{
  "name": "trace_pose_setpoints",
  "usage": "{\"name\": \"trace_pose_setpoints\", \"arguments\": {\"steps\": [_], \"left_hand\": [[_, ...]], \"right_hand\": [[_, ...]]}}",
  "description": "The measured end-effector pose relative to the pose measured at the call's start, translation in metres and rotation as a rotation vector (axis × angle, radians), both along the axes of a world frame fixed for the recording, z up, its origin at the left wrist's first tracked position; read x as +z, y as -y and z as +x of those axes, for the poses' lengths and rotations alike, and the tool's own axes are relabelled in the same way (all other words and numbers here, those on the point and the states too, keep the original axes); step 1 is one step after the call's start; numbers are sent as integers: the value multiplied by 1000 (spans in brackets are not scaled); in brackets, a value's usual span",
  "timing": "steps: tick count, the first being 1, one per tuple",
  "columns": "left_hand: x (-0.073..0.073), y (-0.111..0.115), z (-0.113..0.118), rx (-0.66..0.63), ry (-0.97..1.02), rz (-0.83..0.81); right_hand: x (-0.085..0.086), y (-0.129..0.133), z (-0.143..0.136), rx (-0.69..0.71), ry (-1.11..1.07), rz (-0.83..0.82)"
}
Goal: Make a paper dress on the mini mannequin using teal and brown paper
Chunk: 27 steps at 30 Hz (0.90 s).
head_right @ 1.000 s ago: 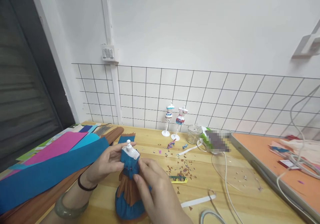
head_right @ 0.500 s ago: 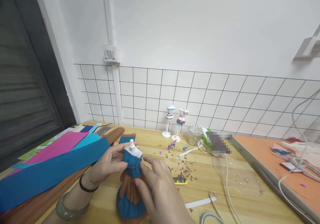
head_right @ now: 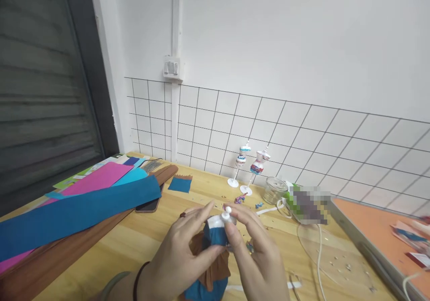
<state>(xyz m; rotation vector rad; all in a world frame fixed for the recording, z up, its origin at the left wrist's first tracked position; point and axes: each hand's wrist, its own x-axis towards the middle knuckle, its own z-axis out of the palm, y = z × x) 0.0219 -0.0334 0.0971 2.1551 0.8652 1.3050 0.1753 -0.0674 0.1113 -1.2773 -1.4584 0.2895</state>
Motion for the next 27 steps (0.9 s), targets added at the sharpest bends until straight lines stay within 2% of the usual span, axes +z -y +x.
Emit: {"name": "trace_pose_setpoints", "arguments": {"steps": [6,11,14,17,22,27], "left_hand": [[-3,3,1,-27,7,-130],[3,-5,-6,-188,67,-230],[7,-10,-8,-286,96,-222],[7,-13,-7,-326,86,-222],[2,-18,-11,-247,78,-261],[3,-20,-16,-129,58,-248]], "right_hand": [[1,3,-2,-94,-66,-40],[1,-5,9,-59,-141,-88],[5,-8,11,-44,-202,-100],[5,-8,10,-23,-209,-98],[2,-5,10,-29,-201,-125],[9,-2,6,-5,-233,-152]]}}
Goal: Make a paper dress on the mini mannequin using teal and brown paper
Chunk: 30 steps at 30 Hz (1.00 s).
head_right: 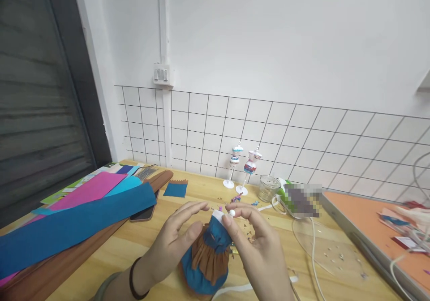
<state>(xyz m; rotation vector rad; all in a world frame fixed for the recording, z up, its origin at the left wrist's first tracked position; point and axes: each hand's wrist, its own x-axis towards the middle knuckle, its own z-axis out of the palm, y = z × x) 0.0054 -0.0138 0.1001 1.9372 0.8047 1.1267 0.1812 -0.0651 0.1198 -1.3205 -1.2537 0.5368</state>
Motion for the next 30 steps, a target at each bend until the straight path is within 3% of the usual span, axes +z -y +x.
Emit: {"name": "trace_pose_setpoints", "arguments": {"steps": [3,9,17,24,30], "left_hand": [[0,0,2,12,-58,1],[-1,3,15,-92,-105,40],[-7,-2,17,33,-98,31],[-12,-3,18,49,-71,-10],[-11,-3,18,91,-95,-11]], "right_hand": [[3,-1,-1,-2,-80,3],[-3,-8,7,93,-139,-25],[-8,-16,5,167,-200,-4],[-24,-23,-1,240,-190,-26],[-26,-23,-3,236,-51,-21]]}}
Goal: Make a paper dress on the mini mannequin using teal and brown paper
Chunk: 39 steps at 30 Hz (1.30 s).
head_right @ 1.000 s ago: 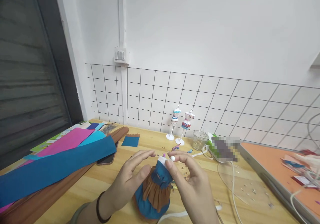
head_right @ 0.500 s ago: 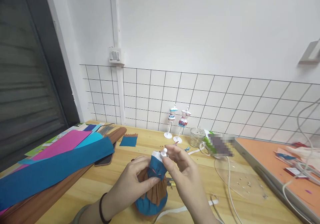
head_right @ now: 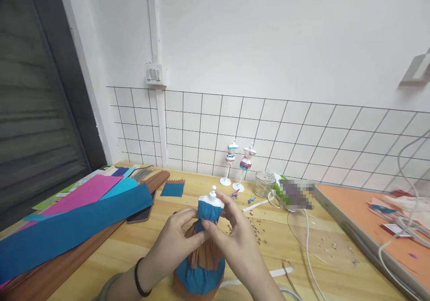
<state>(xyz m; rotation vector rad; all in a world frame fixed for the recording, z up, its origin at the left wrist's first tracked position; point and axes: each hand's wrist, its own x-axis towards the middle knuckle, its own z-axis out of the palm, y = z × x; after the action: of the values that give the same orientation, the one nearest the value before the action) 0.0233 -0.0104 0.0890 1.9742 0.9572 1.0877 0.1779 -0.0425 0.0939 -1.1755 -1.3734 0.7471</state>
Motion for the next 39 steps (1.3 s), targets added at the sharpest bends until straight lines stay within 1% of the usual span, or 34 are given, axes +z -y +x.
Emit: {"name": "trace_pose_setpoints", "arguments": {"steps": [6,10,13,17,21,24,27,30,32,34,36,39], "left_hand": [[4,-2,-4,-8,-4,-33],[3,-1,-2,13,2,-37],[0,-1,0,65,1,-27],[-2,-2,2,101,-1,-40],[-1,-3,2,103,16,-56],[1,-5,0,68,54,-99],[5,-9,-5,13,128,-184],[7,-18,-12,-23,231,-217],[7,-25,-17,-12,282,-228],[6,-34,-23,32,309,-247],[5,-42,-28,67,330,-250],[3,-53,-36,118,327,-228]], "right_hand": [[0,0,4,81,91,-18],[1,0,-1,31,99,41],[1,0,-8,6,35,11],[-2,-1,-14,54,-104,8],[-5,-3,-17,66,-175,29],[-5,-4,-15,104,-196,13],[-5,-7,-9,138,-205,-42],[-6,-12,-2,113,-232,-117],[-7,-15,0,103,-254,-175],[-11,-18,2,114,-256,-244],[-15,-21,4,167,-240,-308],[-21,-22,7,307,-215,-353]]}}
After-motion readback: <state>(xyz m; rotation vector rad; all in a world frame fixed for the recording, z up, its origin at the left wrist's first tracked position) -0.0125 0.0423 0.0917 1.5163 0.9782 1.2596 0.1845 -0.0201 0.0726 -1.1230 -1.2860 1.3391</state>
